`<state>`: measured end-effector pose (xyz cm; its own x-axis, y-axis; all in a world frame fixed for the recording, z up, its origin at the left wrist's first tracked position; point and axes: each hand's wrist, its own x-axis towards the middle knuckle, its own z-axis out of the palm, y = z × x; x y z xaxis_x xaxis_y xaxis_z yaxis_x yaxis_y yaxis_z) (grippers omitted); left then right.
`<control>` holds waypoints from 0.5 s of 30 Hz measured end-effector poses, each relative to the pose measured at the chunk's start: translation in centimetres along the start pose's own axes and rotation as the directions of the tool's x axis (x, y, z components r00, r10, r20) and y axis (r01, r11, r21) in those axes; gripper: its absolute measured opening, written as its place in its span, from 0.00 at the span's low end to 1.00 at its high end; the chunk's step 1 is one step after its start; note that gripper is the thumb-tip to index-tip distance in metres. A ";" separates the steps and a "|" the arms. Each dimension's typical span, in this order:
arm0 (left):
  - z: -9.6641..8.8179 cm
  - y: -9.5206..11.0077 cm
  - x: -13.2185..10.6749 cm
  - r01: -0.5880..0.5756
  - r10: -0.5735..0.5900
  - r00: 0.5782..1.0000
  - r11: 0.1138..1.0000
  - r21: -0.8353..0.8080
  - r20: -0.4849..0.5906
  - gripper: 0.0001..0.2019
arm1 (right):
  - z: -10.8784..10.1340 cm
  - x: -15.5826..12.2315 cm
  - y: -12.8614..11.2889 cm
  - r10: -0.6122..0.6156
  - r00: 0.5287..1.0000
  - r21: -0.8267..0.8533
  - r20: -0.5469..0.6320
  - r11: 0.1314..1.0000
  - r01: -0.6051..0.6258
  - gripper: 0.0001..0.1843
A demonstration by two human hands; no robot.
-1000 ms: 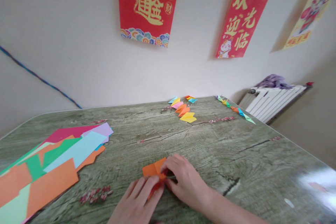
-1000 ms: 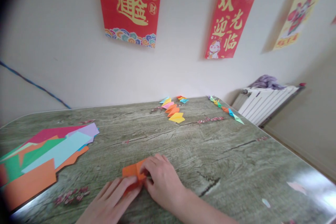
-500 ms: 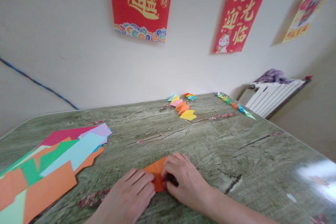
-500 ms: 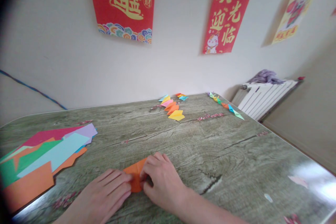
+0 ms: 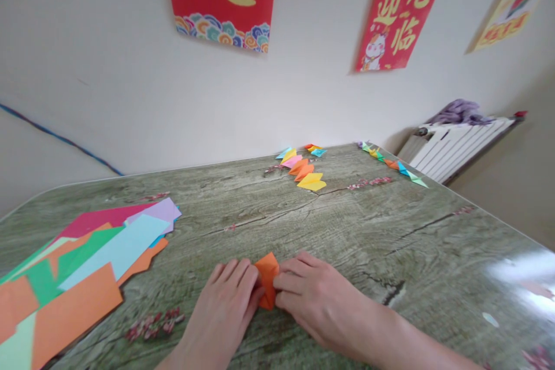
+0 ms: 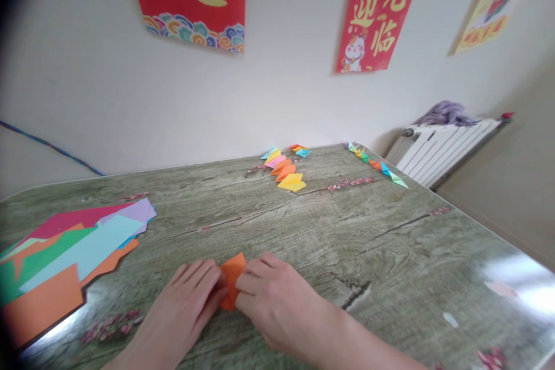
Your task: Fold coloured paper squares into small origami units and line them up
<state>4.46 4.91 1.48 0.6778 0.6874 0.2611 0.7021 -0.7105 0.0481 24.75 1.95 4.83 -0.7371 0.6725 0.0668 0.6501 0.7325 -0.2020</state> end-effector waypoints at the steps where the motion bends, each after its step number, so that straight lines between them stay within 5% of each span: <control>1: 0.0 0.1 0.0 0.005 -0.005 1.000 1.000 0.007 0.008 0.10 | -0.3 -0.1 0.0 -0.009 1.000 -0.001 0.013 1.000 0.009 0.05; 15: 0.4 0.6 0.1 0.059 -0.065 0.995 0.995 0.077 0.076 0.09 | -0.5 -0.3 -0.1 -0.065 0.998 -0.034 0.021 0.997 0.066 0.07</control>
<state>5.02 4.60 1.19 0.6454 0.7416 0.1830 0.7556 -0.6550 -0.0108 24.98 1.72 5.27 -0.7816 0.6210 0.0588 0.6060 0.7783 -0.1642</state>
